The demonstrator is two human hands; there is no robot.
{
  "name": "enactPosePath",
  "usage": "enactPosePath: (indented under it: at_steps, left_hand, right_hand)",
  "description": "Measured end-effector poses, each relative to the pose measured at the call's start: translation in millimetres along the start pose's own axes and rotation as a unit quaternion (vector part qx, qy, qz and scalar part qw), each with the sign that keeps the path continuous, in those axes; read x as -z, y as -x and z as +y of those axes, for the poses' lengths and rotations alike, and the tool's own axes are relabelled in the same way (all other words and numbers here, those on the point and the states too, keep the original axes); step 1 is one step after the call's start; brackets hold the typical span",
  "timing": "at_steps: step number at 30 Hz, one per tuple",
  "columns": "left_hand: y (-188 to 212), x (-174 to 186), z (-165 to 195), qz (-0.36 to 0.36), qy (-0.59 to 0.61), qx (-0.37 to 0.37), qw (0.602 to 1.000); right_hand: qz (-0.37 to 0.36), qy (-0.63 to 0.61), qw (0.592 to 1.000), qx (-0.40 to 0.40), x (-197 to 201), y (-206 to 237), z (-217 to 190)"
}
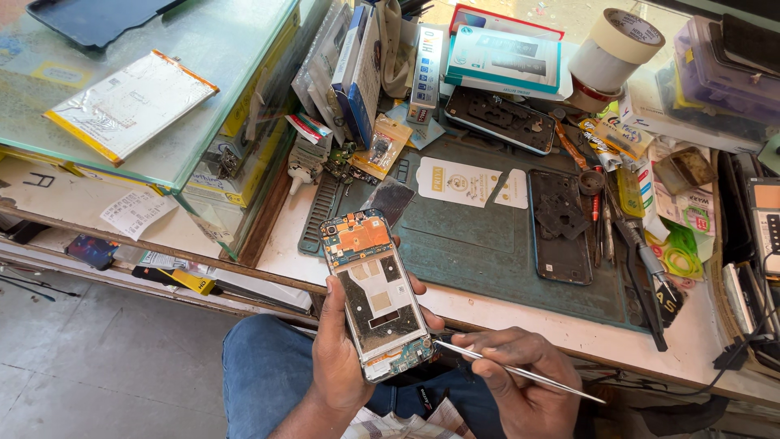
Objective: The person uses tweezers to remove small components from a disassembled smartphone and then uses a brush to clean the interior surfaces. The phone remains disassembled on the workbench throughout the clip.
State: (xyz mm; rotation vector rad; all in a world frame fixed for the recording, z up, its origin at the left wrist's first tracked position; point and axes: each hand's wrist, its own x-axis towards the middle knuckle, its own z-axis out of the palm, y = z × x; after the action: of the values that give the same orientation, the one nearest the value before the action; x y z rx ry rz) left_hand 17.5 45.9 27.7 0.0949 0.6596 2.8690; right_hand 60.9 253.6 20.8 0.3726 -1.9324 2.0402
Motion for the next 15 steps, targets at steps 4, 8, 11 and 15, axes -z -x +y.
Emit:
enactPosePath:
  at_steps: [4,8,11,15]
  left_hand:
    - [0.4,-0.2,-0.6,-0.003,-0.012,-0.007,1.000]
    - [0.0,-1.8,0.8,-0.016,-0.018,-0.021,0.999]
    - [-0.4,-4.4,1.0,-0.025,-0.028,-0.034,0.999]
    - [-0.2,-7.2,1.9,-0.005,-0.022,-0.018,1.000]
  right_hand:
    - [0.012,0.046,0.999,0.013,10.6,-1.6,0.5]
    - [0.036,0.088,0.995,0.031,21.6,-3.6,-1.7]
    - [0.051,0.132,0.989,0.047,36.5,-11.1,-7.0]
    - [0.079,0.287,0.953,0.059,52.8,-23.5,-14.5]
